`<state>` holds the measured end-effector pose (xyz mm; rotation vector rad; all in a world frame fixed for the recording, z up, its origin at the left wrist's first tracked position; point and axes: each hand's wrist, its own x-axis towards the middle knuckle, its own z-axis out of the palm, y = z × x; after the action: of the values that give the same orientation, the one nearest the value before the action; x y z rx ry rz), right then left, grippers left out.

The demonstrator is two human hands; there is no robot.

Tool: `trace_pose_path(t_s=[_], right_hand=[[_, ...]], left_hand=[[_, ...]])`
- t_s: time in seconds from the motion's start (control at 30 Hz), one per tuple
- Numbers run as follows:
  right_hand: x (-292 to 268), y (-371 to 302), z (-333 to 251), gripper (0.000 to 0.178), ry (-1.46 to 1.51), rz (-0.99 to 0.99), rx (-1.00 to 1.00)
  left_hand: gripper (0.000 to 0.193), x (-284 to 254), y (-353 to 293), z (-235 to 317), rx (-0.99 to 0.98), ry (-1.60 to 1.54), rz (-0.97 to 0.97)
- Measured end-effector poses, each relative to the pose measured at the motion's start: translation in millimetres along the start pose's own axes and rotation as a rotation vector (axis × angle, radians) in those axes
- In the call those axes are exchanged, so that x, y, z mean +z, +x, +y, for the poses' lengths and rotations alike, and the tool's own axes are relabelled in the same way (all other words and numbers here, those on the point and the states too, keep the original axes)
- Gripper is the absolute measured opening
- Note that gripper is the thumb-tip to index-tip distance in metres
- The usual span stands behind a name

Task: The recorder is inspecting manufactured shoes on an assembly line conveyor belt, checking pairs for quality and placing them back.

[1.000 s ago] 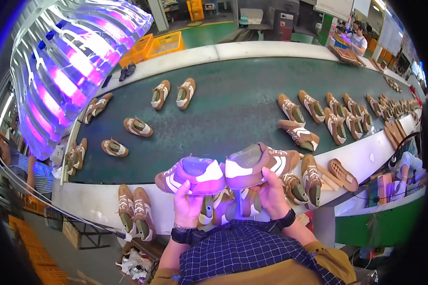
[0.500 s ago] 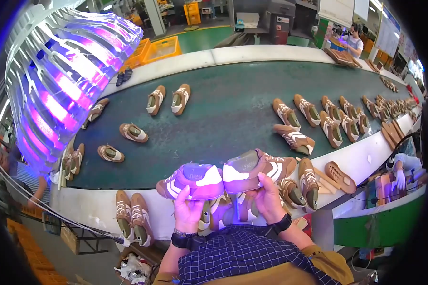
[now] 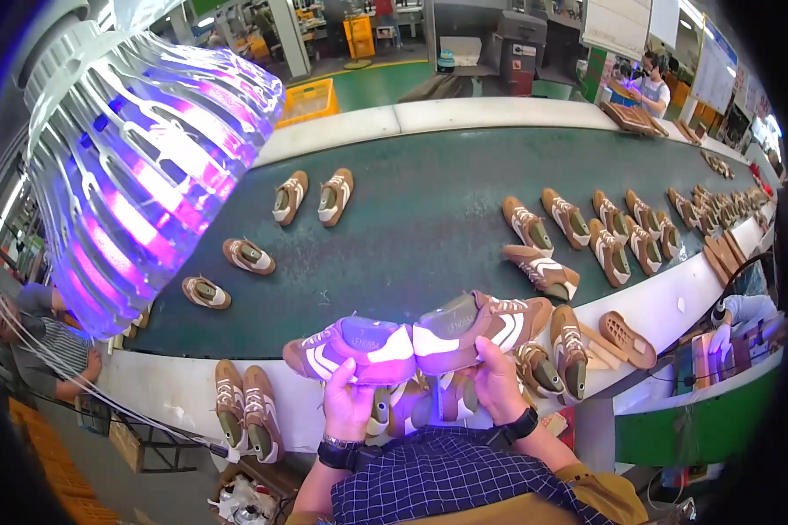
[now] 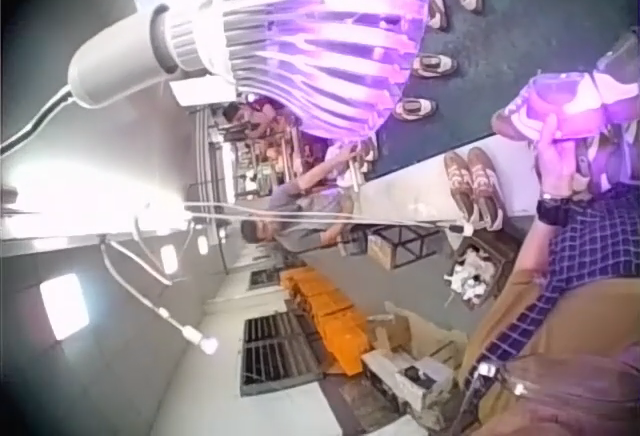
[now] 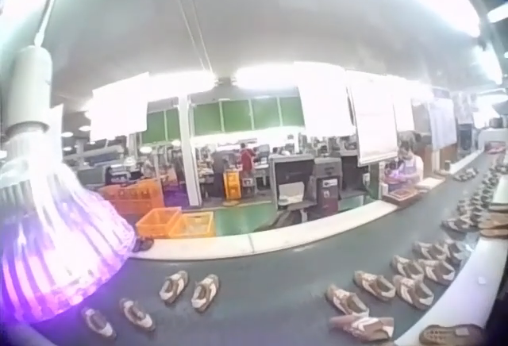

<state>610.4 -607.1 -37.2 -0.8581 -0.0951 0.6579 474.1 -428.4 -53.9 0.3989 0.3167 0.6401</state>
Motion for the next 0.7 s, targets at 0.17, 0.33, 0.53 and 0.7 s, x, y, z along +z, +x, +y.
trace_pose_path(t_s=[0.17, 0.33, 0.53, 0.7], right_hand=[[7, -5, -10, 0.04, -0.077, -0.01, -0.069], [11, -6, -15, 0.04, -0.104, 0.01, -0.086], [11, -6, -16, 0.038, -0.14, 0.001, -0.067], [6, -1, -10, 0.038, -0.04, -0.025, -0.012]], left_hand=[[0.05, 0, -2, 4, 0.004, 0.028, -0.002], [0.05, -2, -6, 9, 0.02, 0.113, -0.033], [0.049, 9, -10, 7, 0.015, 0.087, 0.003], [0.048, 9, -11, 6, -0.018, 0.044, 0.017]])
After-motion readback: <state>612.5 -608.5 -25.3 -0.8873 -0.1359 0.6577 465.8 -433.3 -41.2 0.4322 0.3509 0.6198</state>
